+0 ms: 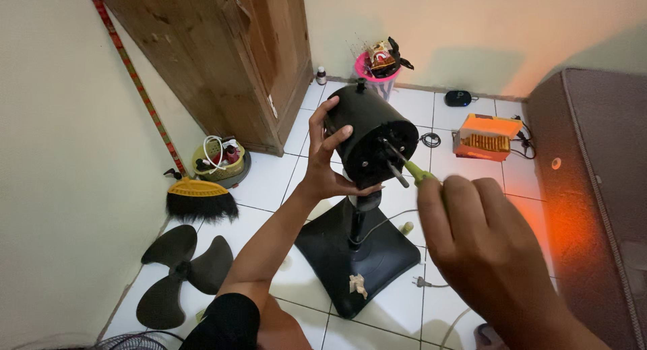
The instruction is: The person sits on the floor and services a disassembled standing fan, using a screwdriver to work on the motor housing while holding the fan head steady. The fan blades and other removed parts lie on the floor beside them as they unscrew and adjust the motor assembly.
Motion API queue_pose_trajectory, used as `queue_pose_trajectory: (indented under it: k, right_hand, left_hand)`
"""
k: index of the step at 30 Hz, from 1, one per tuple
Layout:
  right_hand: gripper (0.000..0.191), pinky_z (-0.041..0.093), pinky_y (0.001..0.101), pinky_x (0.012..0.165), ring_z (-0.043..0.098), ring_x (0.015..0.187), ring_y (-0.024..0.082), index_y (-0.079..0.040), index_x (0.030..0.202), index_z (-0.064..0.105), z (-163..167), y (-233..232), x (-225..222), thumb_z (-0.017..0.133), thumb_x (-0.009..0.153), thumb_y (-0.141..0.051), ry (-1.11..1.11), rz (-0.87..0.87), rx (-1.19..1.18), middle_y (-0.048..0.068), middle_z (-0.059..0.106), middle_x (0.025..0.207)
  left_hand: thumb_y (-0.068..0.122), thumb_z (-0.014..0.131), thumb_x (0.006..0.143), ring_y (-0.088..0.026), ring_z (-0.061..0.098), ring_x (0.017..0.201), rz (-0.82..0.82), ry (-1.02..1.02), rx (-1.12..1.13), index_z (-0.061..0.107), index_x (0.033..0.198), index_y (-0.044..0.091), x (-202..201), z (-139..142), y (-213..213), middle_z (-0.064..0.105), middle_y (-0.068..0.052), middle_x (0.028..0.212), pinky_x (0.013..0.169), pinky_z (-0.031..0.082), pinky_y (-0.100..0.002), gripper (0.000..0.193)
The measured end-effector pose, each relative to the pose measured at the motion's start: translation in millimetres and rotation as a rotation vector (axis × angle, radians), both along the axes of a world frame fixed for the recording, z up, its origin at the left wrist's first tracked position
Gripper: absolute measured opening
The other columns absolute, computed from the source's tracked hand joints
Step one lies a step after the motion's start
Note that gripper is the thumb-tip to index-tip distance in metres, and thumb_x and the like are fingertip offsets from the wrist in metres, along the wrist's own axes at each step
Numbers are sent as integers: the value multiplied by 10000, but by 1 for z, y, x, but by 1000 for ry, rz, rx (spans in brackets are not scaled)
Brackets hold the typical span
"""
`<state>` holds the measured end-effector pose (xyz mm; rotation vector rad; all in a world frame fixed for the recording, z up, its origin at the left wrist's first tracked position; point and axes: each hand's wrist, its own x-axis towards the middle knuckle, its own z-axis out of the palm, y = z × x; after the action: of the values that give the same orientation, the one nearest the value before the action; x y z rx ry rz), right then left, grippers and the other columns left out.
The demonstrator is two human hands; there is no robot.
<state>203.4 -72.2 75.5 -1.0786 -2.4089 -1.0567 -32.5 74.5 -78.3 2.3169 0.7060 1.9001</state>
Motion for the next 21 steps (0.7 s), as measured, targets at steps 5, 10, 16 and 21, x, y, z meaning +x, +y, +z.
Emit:
queue_pose_trajectory:
  k: [5, 10, 16, 21]
  right_hand:
    - [262, 492, 337, 560, 642, 656, 180, -118, 977, 661, 1, 2, -4, 585, 1007, -366, 20, -356, -312, -13, 578, 705]
    - [280, 465, 359, 480, 638, 560, 199, -46, 1083, 652, -7, 1, 5, 673, 970, -302, 244, -257, -466, 27, 597, 752]
    - [274, 482, 324, 553, 623, 684, 194, 16, 1164, 620, -14, -3, 11, 621, 1026, -220, -16, -47, 3, 70, 573, 836]
    - [557, 503, 309, 533, 642, 635, 144, -18, 1275, 612, -13, -1, -2, 567, 998, -498, 26, -339, -430, 11, 564, 792]
  left_hand:
    - [388, 1050, 592, -437, 351, 1534, 21, 13, 18, 351, 1522, 417, -2, 1, 1, 202, -184, 1643, 1183, 478, -533, 1164]
    - [380, 1051, 615, -429, 376, 1529, -7, 1, 12, 361, 1528, 411, -1, 0, -1, 198, -179, 1644, 1182, 495, -519, 1145]
    - [400, 1049, 592, -437, 354, 1531, 16, 17, 22, 355, 1520, 411, -1, 1, -1, 208, -179, 1639, 1193, 477, -529, 1159]
    - [389, 1049, 584, -437, 373, 1523, 44, 4, 23, 370, 1520, 403, -5, 2, -3, 219, -188, 1641, 1189, 459, -530, 1157]
